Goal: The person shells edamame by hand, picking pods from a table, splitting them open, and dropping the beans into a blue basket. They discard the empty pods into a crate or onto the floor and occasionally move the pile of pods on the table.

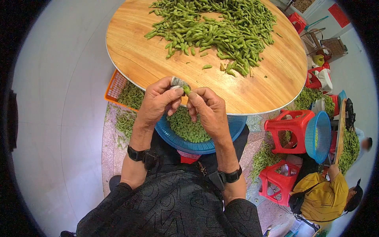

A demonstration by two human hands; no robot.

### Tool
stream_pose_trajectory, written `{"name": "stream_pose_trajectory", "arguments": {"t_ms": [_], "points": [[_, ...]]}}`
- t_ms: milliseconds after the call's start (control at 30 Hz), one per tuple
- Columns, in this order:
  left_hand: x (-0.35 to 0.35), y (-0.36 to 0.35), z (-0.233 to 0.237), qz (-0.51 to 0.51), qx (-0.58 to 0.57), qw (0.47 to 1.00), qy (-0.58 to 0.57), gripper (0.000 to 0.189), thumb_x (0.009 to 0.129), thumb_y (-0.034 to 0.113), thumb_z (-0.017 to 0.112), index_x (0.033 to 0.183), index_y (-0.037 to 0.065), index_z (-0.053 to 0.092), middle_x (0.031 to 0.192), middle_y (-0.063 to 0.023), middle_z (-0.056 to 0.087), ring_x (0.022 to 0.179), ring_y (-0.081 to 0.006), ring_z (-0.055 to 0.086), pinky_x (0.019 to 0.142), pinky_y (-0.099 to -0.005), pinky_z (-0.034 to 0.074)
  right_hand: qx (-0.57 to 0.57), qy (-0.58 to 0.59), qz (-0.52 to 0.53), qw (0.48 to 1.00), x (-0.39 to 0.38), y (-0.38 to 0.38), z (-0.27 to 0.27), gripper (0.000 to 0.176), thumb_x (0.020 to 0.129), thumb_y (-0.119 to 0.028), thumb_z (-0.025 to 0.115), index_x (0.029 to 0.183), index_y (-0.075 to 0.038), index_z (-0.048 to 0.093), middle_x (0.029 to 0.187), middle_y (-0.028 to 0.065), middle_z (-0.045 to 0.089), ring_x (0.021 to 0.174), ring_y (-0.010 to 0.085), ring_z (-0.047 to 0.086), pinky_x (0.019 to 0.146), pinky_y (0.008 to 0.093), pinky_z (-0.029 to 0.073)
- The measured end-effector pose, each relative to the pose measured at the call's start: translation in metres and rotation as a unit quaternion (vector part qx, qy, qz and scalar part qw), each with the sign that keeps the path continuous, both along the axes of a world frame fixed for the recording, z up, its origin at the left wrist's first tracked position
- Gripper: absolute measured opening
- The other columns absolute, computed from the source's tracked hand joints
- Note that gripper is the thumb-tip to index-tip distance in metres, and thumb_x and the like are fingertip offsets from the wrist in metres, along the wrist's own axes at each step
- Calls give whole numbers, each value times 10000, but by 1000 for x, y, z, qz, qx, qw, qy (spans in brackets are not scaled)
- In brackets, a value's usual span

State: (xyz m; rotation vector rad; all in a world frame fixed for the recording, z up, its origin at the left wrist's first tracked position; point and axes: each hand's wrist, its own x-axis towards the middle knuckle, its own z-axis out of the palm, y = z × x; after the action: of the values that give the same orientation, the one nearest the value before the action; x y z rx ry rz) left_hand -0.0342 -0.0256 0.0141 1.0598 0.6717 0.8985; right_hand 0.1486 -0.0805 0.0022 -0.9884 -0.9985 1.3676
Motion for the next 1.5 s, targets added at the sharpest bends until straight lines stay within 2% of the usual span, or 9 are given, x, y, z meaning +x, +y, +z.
{"name": "stream_pose_trajectory", "arguments": {"t_ms": [433,567,633,767,1067,1167,1233,1333,1500], "points": [[3,-1,-17,-17,-26,996,-83,169,1014,111,645,1121,-20,651,835,-26,660,589,-48,570,446,-193,430,-63,247,38,966,-7,-4,-11,199,1080,-235,583,970,-69,581,755,-5,569,584,71,537,457,212,437],[2,-4,-12,-12,-53,996,-75,169,1012,105,643,1121,-23,660,836,-19,660,586,-49,569,443,-196,427,-59,225,34,972,-7,-4,-13,202,1082,-237,580,977,-65,584,755,-4,574,584,77,536,472,215,433],[-1,-1,-12,-22,-45,997,-62,173,1010,105,644,1124,-22,664,836,-16,659,588,-48,571,441,-196,424,-35,103,3,994,-7,-5,-11,204,1083,-244,581,1005,-56,595,756,0,582,587,85,543,494,221,433],[-2,-3,-7,-32,-38,998,-48,138,1006,116,651,1078,3,681,799,16,628,609,-38,560,450,-192,407,-2,54,2,999,-4,-7,-15,217,1086,-258,576,1047,-47,604,758,7,590,593,95,551,513,225,433],[5,-11,-13,-15,-16,997,-79,120,1004,109,649,1068,11,675,775,28,603,596,-26,528,450,-191,380,-49,305,57,949,-9,-11,-19,262,1100,-300,541,1017,-56,587,755,21,597,566,104,560,455,239,434],[3,-9,-15,22,-5,999,-25,150,1002,123,655,1095,5,670,767,21,617,569,-27,519,446,-190,392,-52,190,20,980,-9,-8,-13,259,1100,-285,544,1060,-37,606,790,32,627,592,101,587,475,236,465],[2,-9,-14,18,-4,1000,-13,145,1003,131,654,1085,13,669,753,29,606,562,-23,507,448,-190,388,3,-3,-42,999,-11,-6,-7,253,1085,-258,577,1114,-12,625,818,45,658,621,100,617,488,232,488],[2,-11,-6,18,-9,1000,6,133,1001,145,656,1055,24,659,735,44,580,572,-17,493,471,-193,373,50,-80,-113,989,-21,-7,-4,249,1065,-227,612,1123,14,645,816,63,672,640,99,622,504,225,487],[4,-11,-6,18,2,999,28,141,996,163,665,1037,29,648,728,55,559,609,-14,490,511,-193,355,-3,-14,-82,997,-10,-3,-4,233,1051,-217,641,1097,10,657,851,76,702,648,110,654,488,229,509]]}}
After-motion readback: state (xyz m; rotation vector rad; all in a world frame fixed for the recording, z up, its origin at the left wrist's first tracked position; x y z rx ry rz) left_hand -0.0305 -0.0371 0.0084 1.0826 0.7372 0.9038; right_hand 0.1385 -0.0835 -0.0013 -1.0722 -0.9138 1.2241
